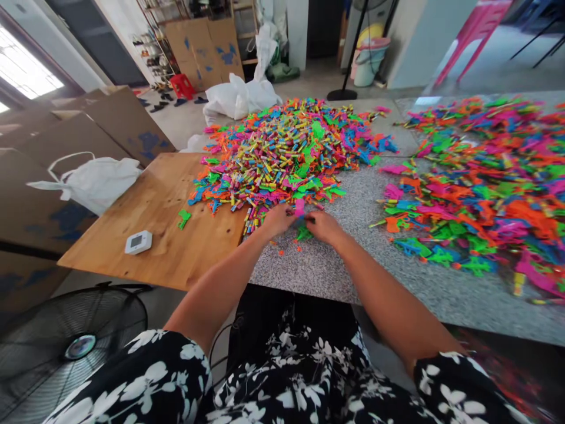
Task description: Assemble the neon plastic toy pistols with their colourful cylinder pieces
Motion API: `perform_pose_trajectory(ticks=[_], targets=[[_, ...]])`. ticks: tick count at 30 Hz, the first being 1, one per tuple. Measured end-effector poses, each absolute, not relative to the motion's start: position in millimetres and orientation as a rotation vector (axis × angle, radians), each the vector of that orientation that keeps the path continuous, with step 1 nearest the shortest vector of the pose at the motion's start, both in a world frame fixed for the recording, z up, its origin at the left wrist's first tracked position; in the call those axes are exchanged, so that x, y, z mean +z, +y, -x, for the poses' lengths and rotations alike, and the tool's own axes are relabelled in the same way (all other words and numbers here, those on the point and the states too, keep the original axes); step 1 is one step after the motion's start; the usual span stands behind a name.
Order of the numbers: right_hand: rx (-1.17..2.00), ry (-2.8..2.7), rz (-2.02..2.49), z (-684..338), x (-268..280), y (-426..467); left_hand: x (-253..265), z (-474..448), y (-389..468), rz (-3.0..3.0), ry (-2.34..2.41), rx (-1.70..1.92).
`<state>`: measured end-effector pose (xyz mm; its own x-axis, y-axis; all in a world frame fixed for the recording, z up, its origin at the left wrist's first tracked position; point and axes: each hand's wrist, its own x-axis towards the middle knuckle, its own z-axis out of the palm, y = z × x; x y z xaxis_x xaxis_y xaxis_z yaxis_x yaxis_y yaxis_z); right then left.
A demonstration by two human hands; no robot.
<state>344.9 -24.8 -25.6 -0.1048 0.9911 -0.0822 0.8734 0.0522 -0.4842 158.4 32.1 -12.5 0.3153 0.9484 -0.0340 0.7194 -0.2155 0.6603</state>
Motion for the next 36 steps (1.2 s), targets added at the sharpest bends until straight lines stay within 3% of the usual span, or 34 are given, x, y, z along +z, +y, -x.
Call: perform_pose_trajectory(ticks=[3, 6, 9, 14, 17, 20, 26, 36], targets=[[0.704, -2.091, 1.845, -342, -25, -22, -6, -122, 29, -1.685, 1.425, 0.747], [0.536, -1.965, 1.962, -336, -23, -14, 1, -94, 22, -1.307, 1.287, 0.874], [0.421, -1.998, 1.962, -322, -18, -5, 5, -82, 11, -1.110, 1.182, 0.895], [0.439, -2.257, 1.929, -295, -15, 2, 4, -84, -5, -0.970, 1.145, 0.868], [0.469, -2.144, 1.967, -289, -18, 1, 2, -87, -10, -0.904, 1.148, 0.874], [0.639, -1.806, 1.899, -291, -21, -6, -1, -90, -14, -0.898, 1.111, 0.911], [1.235, -1.231, 1.284, -290, -18, -41, -3, -104, -15, -0.983, 0.985, 1.043], [1.212, -1.020, 1.095, -299, -1, -58, 14, -113, -23, -1.077, 0.954, 0.915]])
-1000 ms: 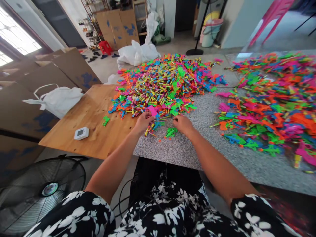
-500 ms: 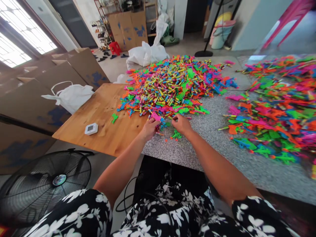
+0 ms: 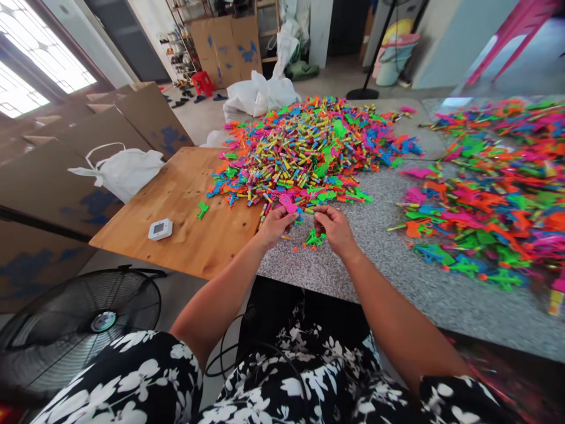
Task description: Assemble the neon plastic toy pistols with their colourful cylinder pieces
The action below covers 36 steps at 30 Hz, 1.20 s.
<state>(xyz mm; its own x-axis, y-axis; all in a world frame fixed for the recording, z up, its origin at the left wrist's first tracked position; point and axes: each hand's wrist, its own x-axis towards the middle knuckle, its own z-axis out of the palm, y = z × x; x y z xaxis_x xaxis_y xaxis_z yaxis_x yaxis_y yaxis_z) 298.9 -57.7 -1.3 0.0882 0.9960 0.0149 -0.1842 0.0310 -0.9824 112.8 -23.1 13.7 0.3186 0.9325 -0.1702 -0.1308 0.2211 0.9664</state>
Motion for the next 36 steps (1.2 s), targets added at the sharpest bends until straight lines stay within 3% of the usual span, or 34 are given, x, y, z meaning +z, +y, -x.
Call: perform_pose_trajectory(ticks=[8, 15, 22, 36], targets=[[1.166, -0.968, 1.049, -294, 1, -64, 16, -115, -21, -1.088, 0.967, 0.909], [1.041, -1.042, 1.087, -300, 12, -61, 16, -110, -19, -1.464, 1.062, 0.841], [1.146, -1.106, 1.059, -303, 14, -58, 28, -113, -20, -1.751, 1.050, 0.756], [1.118, -1.136, 1.125, -310, 16, -62, 25, -109, -17, -1.740, 0.972, 0.762]])
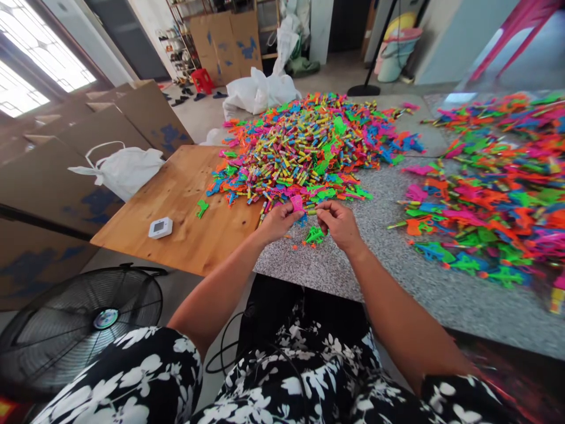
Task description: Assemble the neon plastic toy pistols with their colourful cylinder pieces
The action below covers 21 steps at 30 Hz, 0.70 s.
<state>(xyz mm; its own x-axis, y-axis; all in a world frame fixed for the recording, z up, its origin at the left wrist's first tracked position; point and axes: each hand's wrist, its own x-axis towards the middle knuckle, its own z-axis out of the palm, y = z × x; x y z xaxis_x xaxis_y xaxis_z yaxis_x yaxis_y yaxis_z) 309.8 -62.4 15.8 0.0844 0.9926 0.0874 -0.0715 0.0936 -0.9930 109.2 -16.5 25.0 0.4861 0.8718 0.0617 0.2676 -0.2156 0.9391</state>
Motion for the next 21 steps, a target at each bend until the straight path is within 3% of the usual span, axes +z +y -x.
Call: perform_pose_trajectory(ticks=[14, 21], targets=[[1.244, -0.910, 1.163, -302, 18, -59, 35, -113, -26, -1.910, 1.053, 0.791], [1.191, -1.041, 1.149, -305, 23, -67, 39, -110, -23, -1.940, 1.031, 0.638]])
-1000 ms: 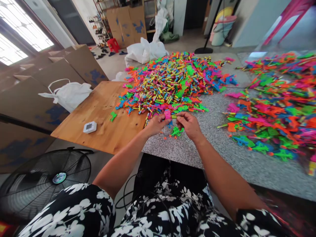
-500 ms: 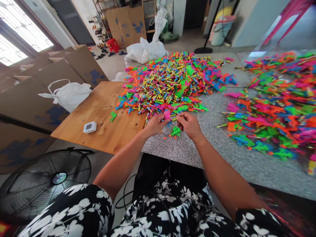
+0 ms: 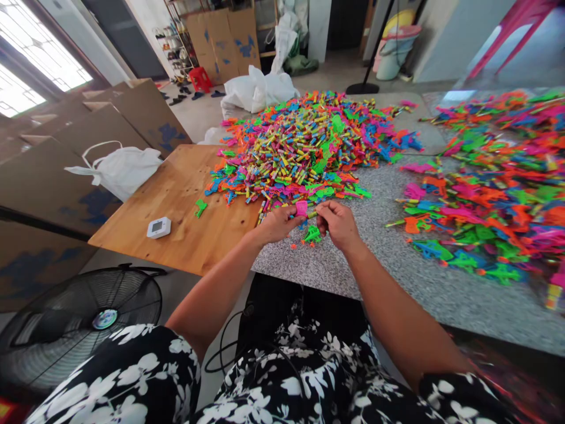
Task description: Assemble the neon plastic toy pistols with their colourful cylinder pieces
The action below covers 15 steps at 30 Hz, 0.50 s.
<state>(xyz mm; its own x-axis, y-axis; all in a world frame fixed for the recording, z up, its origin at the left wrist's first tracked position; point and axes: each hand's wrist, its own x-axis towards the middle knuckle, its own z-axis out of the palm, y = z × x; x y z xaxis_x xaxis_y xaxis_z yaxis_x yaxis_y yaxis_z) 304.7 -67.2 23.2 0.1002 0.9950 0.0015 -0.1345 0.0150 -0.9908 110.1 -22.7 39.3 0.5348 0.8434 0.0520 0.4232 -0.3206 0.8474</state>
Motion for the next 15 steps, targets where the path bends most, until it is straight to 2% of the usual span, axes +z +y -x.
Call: perform_pose_trajectory(ticks=[7, 12, 15], targets=[[1.063, -1.081, 1.268, -323, 19, -65, 35, -126, -19, -1.946, 1.045, 0.459], [0.580, -0.400, 1.307, -400, 1, -62, 8, -145, -25, -1.934, 1.346, 0.485], [0.605, -0.248, 1.242, -421, -11, -67, -6, -156, -32, -2.001, 1.416, 0.431]])
